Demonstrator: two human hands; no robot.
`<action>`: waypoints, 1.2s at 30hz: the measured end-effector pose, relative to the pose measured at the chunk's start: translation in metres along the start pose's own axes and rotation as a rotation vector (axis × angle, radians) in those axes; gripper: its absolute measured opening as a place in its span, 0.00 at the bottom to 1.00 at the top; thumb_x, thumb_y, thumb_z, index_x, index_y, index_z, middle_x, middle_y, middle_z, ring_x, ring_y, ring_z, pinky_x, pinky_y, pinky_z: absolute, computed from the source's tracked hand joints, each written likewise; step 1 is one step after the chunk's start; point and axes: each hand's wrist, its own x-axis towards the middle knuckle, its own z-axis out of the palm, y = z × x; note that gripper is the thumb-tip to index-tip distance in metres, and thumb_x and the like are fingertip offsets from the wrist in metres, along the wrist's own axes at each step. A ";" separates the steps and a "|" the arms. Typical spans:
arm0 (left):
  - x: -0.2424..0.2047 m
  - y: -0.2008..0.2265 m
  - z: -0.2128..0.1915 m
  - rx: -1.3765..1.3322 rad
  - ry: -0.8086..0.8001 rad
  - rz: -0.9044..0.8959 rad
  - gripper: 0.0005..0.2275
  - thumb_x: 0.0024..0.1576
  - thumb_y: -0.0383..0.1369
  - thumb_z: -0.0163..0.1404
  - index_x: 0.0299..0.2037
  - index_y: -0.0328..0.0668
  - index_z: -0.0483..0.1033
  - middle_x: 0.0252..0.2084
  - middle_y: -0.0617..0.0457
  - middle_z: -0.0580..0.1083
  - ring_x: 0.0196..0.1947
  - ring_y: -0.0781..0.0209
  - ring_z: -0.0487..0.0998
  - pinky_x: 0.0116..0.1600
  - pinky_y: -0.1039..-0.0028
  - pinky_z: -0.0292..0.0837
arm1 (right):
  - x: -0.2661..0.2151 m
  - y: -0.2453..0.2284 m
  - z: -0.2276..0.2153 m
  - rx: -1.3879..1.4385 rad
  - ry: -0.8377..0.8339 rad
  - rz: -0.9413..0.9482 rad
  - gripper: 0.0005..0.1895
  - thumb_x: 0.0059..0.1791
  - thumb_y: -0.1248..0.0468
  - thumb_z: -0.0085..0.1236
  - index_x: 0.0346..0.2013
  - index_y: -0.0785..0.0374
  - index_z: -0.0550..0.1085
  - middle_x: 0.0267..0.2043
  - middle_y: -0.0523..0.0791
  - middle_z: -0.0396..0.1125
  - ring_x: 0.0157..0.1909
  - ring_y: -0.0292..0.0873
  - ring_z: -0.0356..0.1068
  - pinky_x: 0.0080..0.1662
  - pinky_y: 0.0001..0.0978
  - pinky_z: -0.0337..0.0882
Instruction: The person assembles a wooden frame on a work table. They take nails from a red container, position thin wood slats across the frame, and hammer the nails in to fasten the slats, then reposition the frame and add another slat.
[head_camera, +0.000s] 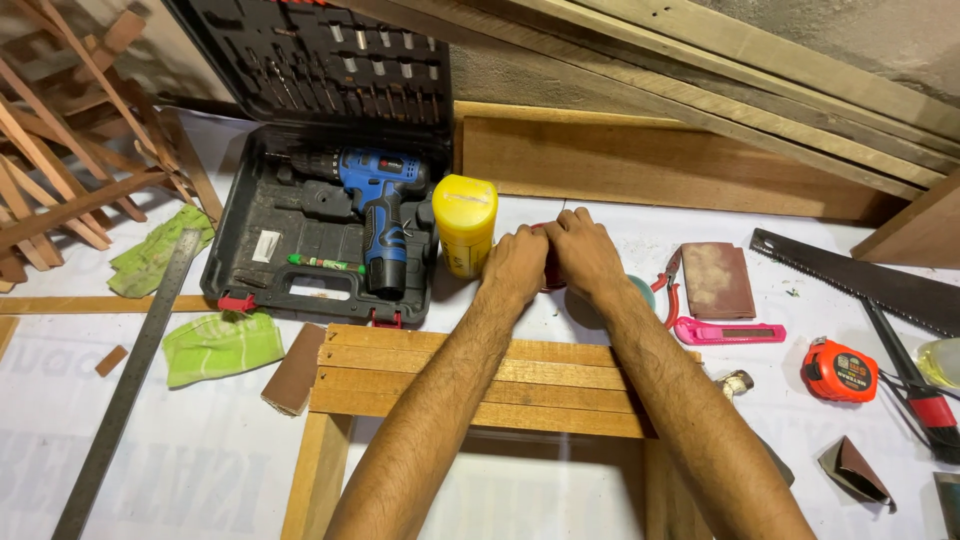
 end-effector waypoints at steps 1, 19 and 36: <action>-0.001 0.001 -0.003 0.001 0.001 0.004 0.19 0.51 0.24 0.61 0.53 0.30 0.74 0.54 0.37 0.73 0.55 0.40 0.77 0.56 0.57 0.77 | -0.001 -0.001 -0.003 -0.002 0.002 0.003 0.20 0.45 0.70 0.60 0.52 0.64 0.74 0.50 0.49 0.71 0.55 0.53 0.67 0.54 0.45 0.70; -0.023 0.017 -0.009 -0.046 0.281 0.217 0.08 0.57 0.29 0.51 0.41 0.31 0.77 0.42 0.36 0.77 0.41 0.37 0.81 0.46 0.53 0.78 | -0.037 0.004 -0.048 -0.040 -0.079 0.054 0.14 0.46 0.65 0.59 0.45 0.49 0.82 0.46 0.49 0.72 0.51 0.52 0.70 0.52 0.45 0.72; -0.108 0.136 -0.043 -0.533 0.343 0.317 0.12 0.52 0.24 0.54 0.46 0.36 0.74 0.33 0.36 0.80 0.38 0.37 0.82 0.43 0.54 0.77 | -0.147 0.024 -0.164 0.278 0.116 -0.170 0.08 0.49 0.67 0.57 0.43 0.63 0.72 0.41 0.52 0.73 0.46 0.58 0.71 0.45 0.49 0.71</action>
